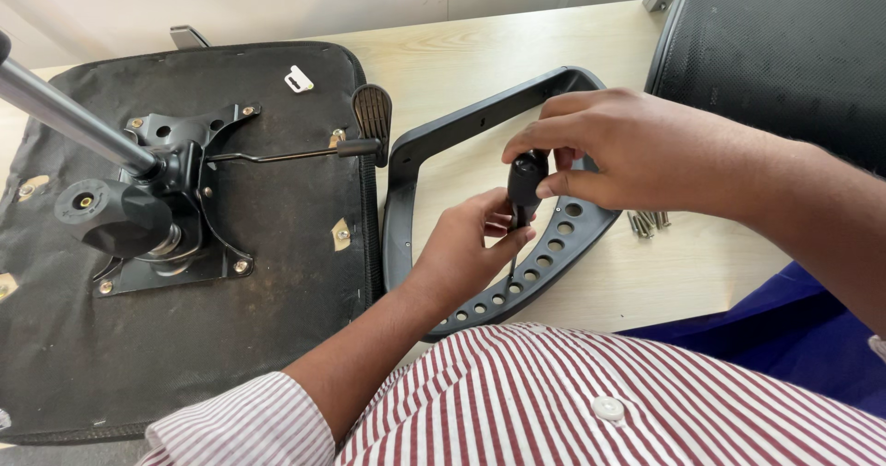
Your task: The person uses a screwdriver to fasten screws into a black plastic chair frame on a light wooden table. They align the frame, insert screws, and tighten them one by one while an upside-down chair base and additional screws remain on the table.
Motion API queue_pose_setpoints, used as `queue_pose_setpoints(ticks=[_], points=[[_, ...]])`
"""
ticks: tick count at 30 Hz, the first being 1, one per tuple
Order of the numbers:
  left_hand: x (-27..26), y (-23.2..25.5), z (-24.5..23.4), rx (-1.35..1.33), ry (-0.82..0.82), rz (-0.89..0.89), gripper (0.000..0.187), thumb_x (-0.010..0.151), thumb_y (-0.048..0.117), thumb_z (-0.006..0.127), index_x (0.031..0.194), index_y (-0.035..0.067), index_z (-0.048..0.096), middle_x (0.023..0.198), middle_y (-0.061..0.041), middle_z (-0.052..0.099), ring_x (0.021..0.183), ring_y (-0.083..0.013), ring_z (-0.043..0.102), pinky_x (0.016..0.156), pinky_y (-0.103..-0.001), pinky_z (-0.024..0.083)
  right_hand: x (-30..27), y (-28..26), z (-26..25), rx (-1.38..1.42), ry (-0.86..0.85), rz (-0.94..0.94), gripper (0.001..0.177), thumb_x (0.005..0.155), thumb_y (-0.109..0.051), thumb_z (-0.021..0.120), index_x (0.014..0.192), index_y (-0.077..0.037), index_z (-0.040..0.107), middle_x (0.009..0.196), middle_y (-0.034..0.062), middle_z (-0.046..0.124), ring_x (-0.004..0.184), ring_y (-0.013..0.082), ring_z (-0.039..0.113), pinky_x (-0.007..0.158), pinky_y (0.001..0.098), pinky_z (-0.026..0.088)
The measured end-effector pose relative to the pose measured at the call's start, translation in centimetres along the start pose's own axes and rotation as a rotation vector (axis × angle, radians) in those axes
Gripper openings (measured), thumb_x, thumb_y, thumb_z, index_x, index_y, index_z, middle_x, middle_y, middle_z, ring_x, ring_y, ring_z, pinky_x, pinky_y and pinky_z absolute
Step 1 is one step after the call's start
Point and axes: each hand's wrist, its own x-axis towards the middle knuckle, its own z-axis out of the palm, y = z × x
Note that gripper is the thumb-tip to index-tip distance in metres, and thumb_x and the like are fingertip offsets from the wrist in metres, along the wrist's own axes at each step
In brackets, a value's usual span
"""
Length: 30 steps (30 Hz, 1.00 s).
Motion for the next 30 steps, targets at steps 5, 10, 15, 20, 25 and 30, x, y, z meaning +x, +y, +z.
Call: queue_pose_setpoints(ticks=[5,10,15,20,25,30], points=[[0.4,-0.7,0.5,-0.074,-0.014,0.009,0.024,0.092,0.013,0.072,0.114,0.005,0.066,0.101,-0.006,0.077,0.098,-0.0164,0.077,0.095,-0.031,0.060,0.3,-0.8,-0.4,-0.094,0.008,0.050,0.051,0.086,-0.042,0.077,0.130,-0.019,0.067,0.110,0.0070,0.072,0.091,0.0200,0.074,0.082,0.0389,0.060],[0.7,-0.6,0.3,0.024,-0.088,-0.068,0.021,0.094,0.015,0.072,0.113,0.008,0.066,0.101,-0.006,0.076,0.098,-0.0154,0.075,0.093,-0.031,0.059,-0.1,-0.8,-0.5,-0.162,-0.070,0.081,0.053,0.086,-0.040,0.074,0.135,-0.022,0.064,0.121,0.0024,0.067,0.095,0.0195,0.073,0.085,0.0379,0.059],[0.8,-0.5,0.0,0.021,-0.134,-0.052,0.025,0.092,0.017,0.072,0.114,0.008,0.065,0.105,-0.006,0.076,0.101,-0.0159,0.075,0.095,-0.032,0.059,-0.4,0.1,-0.5,-0.117,-0.124,-0.037,0.046,0.087,-0.027,0.073,0.132,-0.032,0.068,0.127,-0.0012,0.064,0.096,0.0169,0.073,0.085,0.0348,0.061],[0.7,0.0,0.4,0.014,-0.126,-0.046,0.026,0.093,0.017,0.071,0.116,0.008,0.064,0.104,-0.008,0.077,0.100,-0.0181,0.076,0.095,-0.033,0.059,-0.3,0.0,-0.8,-0.141,-0.087,-0.033,0.041,0.087,-0.038,0.073,0.126,-0.026,0.073,0.108,0.0034,0.070,0.092,0.0196,0.073,0.080,0.0370,0.060],[0.5,0.3,0.7,-0.001,-0.074,-0.014,0.035,0.094,0.016,0.067,0.127,0.010,0.058,0.106,-0.008,0.076,0.099,-0.0185,0.075,0.094,-0.032,0.059,0.5,-1.1,-0.1,-0.310,-0.094,0.151,0.060,0.091,-0.062,0.060,0.117,-0.008,0.068,0.092,0.0111,0.072,0.087,0.0252,0.075,0.083,0.0405,0.061],[0.4,0.1,0.6,0.049,-0.141,-0.051,0.023,0.096,0.017,0.067,0.116,0.006,0.063,0.108,-0.010,0.075,0.101,-0.0193,0.075,0.092,-0.034,0.060,0.1,-0.1,0.2,-0.271,-0.129,0.091,0.053,0.092,-0.057,0.060,0.118,-0.013,0.072,0.108,0.0074,0.073,0.094,0.0219,0.075,0.086,0.0396,0.060]])
